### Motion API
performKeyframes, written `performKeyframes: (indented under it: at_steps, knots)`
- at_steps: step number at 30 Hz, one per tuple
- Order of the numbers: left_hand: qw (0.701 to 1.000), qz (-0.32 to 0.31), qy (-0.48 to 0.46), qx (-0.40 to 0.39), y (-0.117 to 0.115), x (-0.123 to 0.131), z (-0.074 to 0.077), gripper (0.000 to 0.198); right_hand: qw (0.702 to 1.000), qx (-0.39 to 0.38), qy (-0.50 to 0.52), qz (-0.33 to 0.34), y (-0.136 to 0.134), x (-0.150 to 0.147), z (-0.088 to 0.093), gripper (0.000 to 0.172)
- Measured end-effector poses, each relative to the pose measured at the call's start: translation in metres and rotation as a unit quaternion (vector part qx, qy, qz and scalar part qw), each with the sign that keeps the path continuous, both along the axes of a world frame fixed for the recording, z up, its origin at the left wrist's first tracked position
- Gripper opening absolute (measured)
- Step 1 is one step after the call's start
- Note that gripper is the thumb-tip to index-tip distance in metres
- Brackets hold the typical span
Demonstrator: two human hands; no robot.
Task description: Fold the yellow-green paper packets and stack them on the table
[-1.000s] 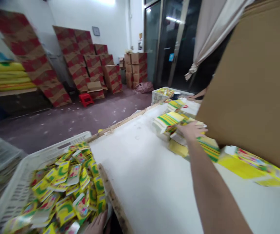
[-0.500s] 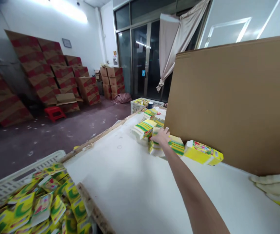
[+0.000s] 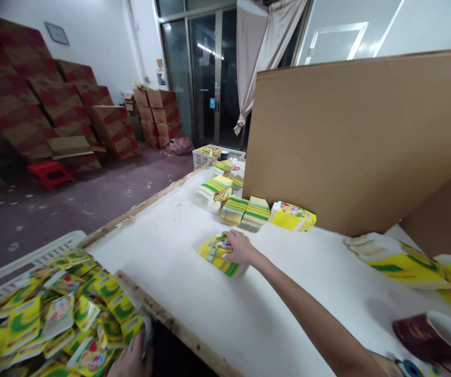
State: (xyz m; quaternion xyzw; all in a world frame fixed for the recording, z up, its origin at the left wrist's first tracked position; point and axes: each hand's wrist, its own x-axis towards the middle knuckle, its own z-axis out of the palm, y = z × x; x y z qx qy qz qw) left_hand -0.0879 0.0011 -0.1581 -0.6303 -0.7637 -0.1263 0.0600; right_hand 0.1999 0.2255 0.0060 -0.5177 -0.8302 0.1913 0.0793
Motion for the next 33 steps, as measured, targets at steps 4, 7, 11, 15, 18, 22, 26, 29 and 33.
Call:
performKeyframes:
  at_steps: [4, 7, 11, 15, 18, 22, 26, 29, 33]
  knots:
    - [0.999, 0.003, 0.048, 0.021, -0.001, 0.003, 0.009, 0.029, 1.000, 0.000, 0.011, 0.013, -0.004, 0.008, -0.006, 0.087]
    - [0.999, 0.008, 0.044, 0.018, -0.002, 0.006, 0.013, 0.029, 1.000, -0.004, 0.014, 0.002, -0.003, 0.011, -0.008, 0.093]
    - [1.000, 0.013, -0.003, 0.004, -0.004, 0.005, 0.015, 0.030, 0.999, -0.008, 0.026, -0.017, -0.001, 0.013, -0.008, 0.095]
    - [0.996, 0.019, -0.085, -0.007, -0.003, 0.002, 0.017, 0.033, 0.998, -0.001, 0.049, -0.029, -0.007, 0.013, -0.008, 0.088]
    - [0.986, 0.015, -0.133, 0.102, 0.000, 0.002, 0.026, 0.033, 0.997, -0.014, 0.071, -0.026, -0.009, 0.015, -0.007, 0.090]
    - [0.952, -0.009, -0.175, 0.250, 0.007, 0.020, 0.060, 0.032, 0.991, -0.067, 0.115, 0.003, -0.001, 0.024, 0.001, 0.089]
    - [0.928, -0.073, -0.266, 0.251, 0.021, 0.053, 0.093, 0.034, 0.976, -0.143, 0.164, 0.013, 0.014, 0.033, 0.005, 0.071]
    - [0.887, -0.119, -0.410, 0.175, 0.046, 0.078, 0.099, 0.042, 0.960, -0.201, 0.197, -0.008, 0.023, 0.038, 0.001, 0.057]
    - [0.751, -0.050, -0.658, -0.023, 0.091, 0.114, 0.093, 0.069, 0.925, -0.287, 0.243, -0.045, 0.028, 0.042, -0.010, 0.046]
